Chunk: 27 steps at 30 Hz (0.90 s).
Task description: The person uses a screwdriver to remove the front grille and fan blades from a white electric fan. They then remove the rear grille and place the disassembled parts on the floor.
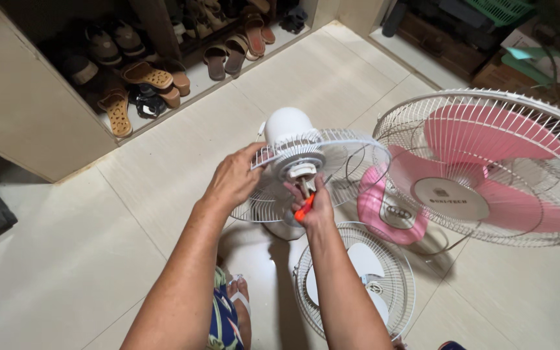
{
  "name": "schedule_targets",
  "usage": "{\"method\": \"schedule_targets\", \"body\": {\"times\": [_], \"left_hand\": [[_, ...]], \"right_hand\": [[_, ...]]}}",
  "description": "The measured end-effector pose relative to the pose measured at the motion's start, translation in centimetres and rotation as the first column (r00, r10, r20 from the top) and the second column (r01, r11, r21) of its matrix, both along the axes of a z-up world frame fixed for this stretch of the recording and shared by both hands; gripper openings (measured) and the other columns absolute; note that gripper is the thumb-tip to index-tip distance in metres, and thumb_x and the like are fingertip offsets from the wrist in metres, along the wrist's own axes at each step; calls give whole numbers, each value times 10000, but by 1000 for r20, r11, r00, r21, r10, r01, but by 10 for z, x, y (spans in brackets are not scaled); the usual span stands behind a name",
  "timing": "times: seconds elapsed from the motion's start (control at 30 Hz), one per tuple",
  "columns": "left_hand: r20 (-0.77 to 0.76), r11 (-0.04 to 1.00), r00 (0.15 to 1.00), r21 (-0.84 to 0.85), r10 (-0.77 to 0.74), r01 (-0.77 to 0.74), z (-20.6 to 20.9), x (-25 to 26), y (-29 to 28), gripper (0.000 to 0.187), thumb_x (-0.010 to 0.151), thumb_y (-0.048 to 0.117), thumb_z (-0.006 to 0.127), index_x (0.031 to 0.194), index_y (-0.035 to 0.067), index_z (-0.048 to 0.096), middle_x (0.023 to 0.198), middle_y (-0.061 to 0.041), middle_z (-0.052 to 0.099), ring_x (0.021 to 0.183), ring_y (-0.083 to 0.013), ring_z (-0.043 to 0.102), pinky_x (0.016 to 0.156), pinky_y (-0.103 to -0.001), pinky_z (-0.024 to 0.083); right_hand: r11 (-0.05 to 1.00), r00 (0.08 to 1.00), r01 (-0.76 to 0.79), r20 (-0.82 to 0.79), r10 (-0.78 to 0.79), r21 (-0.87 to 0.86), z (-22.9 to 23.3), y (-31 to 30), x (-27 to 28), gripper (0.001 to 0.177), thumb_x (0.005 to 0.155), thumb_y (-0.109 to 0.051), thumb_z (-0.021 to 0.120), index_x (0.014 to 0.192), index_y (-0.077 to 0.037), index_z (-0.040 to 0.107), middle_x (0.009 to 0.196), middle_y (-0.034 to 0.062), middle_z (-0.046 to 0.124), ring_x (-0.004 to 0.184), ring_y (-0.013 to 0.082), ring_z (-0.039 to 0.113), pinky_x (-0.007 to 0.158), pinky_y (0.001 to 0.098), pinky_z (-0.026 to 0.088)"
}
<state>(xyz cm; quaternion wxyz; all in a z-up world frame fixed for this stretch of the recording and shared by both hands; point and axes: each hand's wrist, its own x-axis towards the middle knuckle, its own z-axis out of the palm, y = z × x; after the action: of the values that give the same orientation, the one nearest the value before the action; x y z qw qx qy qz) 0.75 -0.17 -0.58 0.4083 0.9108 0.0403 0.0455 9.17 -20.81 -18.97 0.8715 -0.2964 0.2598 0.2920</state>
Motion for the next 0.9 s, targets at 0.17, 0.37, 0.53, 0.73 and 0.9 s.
{"method": "schedule_targets", "body": {"times": [0.17, 0.37, 0.53, 0.73, 0.9], "left_hand": [[-26, 1000, 1000, -20, -1, 0, 1, 1, -2, 380, 947, 198, 616, 1325, 163, 608, 1169, -191, 718, 1088, -371, 680, 935, -483, 522], [-44, 997, 999, -74, 16, -19, 5, 1, -3, 376, 954, 195, 614, 1329, 160, 610, 1152, -183, 725, 1083, -354, 696, 928, -480, 533], [-150, 993, 988, -106, 36, -52, 10, 4, -6, 374, 969, 228, 592, 1340, 193, 619, 1145, -148, 734, 1089, -288, 716, 953, -447, 549], [-157, 991, 987, -114, 46, -64, 13, 3, -6, 374, 975, 216, 586, 1346, 184, 612, 1160, -148, 731, 1083, -286, 713, 947, -443, 554], [-140, 994, 990, -96, 34, -48, 9, 3, -5, 379, 978, 152, 587, 1356, 164, 611, 1169, -169, 729, 1095, -308, 714, 955, -448, 550]], "right_hand": [[968, 981, 179, 106, -162, -177, 11, 4, -6, 376, 921, -336, 740, 1190, -105, 614, 920, 147, 716, 474, 103, 495, 417, 254, 374], [767, 817, 486, 529, -230, -418, 28, 17, -35, 349, 809, -35, 785, 1123, -69, 635, 1051, 77, 731, 479, 81, 506, 405, 230, 403], [777, 825, 525, 432, -364, -347, 27, 3, -52, 254, 914, -208, 726, 1071, -27, 640, 1073, 147, 713, 440, 98, 467, 379, 241, 370], [983, 997, 76, -17, -80, -170, 27, 6, -23, 636, 915, -669, 519, 1040, -51, 599, 986, 292, 735, 393, 100, 356, 387, 258, 324], [996, 997, 81, -7, -81, -25, 15, 10, -5, 500, 880, -561, 649, 1059, -95, 658, 905, 250, 770, 371, 93, 379, 400, 240, 346]]}}
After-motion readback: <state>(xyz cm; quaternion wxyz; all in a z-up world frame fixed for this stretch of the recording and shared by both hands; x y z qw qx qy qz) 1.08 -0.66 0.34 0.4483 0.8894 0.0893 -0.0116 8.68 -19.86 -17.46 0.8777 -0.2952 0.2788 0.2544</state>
